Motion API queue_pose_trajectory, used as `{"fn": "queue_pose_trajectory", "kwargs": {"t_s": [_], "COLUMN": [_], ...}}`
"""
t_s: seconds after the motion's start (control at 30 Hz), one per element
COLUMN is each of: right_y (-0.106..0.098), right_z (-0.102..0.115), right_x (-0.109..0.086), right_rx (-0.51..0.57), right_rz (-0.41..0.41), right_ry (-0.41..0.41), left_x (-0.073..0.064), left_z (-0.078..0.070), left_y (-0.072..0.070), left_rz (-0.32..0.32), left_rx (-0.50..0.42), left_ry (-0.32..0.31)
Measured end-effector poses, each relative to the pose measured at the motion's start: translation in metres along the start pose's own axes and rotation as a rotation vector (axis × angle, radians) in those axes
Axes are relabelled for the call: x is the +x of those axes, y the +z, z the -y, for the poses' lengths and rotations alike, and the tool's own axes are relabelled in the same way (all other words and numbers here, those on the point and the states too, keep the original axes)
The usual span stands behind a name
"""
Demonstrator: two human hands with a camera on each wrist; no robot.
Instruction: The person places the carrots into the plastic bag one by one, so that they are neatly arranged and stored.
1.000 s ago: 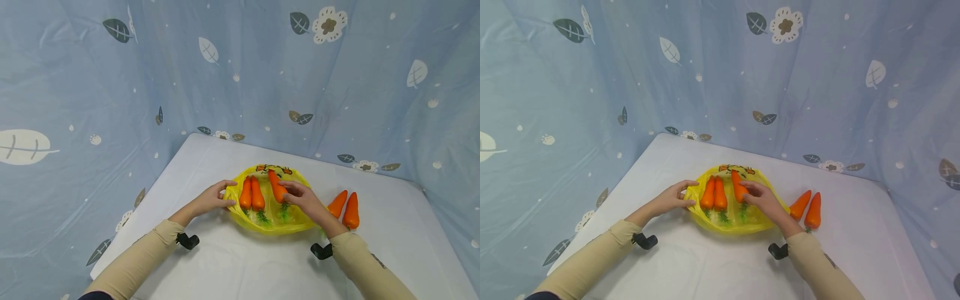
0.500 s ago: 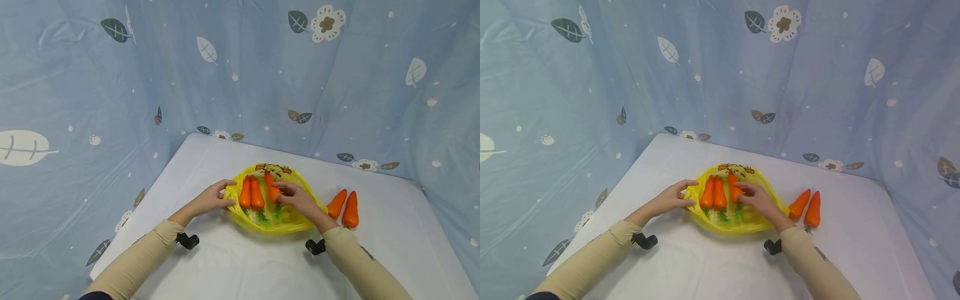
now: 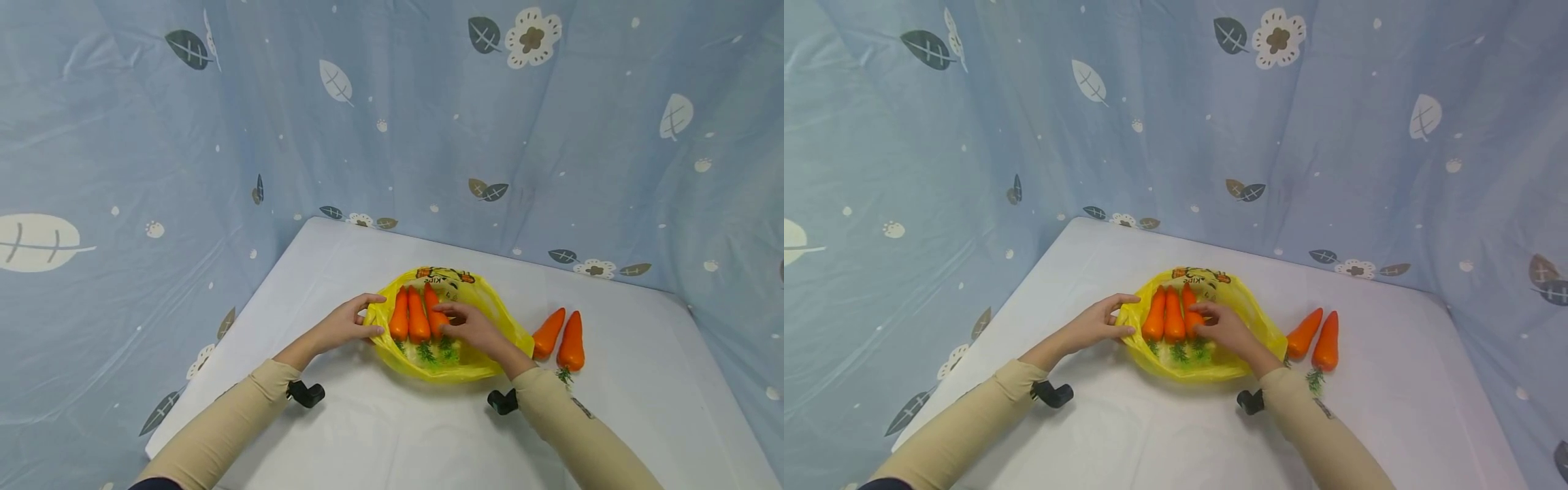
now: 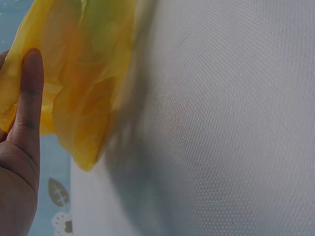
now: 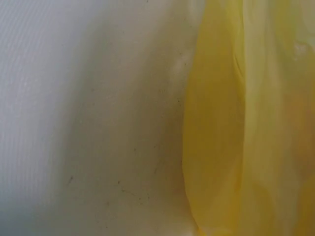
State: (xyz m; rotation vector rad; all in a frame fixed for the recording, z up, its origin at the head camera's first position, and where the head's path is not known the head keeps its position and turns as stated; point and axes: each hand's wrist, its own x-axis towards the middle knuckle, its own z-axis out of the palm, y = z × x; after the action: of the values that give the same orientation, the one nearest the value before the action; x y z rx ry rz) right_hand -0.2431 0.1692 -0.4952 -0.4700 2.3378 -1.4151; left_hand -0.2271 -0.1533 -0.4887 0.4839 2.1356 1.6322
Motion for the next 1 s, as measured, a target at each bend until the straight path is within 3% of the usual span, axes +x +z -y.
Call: {"fn": "queue_pose_trajectory", "kwargs": {"t_s": [1.0], "right_y": [0.0026], "right_z": [0.0005], "right_x": [-0.0034], "right_rx": [-0.105], "right_rz": [0.018], "right_ry": [0.037], "left_x": [0.0012], "left_z": [-0.0004], "left_y": [-0.0033], "left_rz": [-0.003], "left_rx": [-0.006], "left_ry": [0.001]}}
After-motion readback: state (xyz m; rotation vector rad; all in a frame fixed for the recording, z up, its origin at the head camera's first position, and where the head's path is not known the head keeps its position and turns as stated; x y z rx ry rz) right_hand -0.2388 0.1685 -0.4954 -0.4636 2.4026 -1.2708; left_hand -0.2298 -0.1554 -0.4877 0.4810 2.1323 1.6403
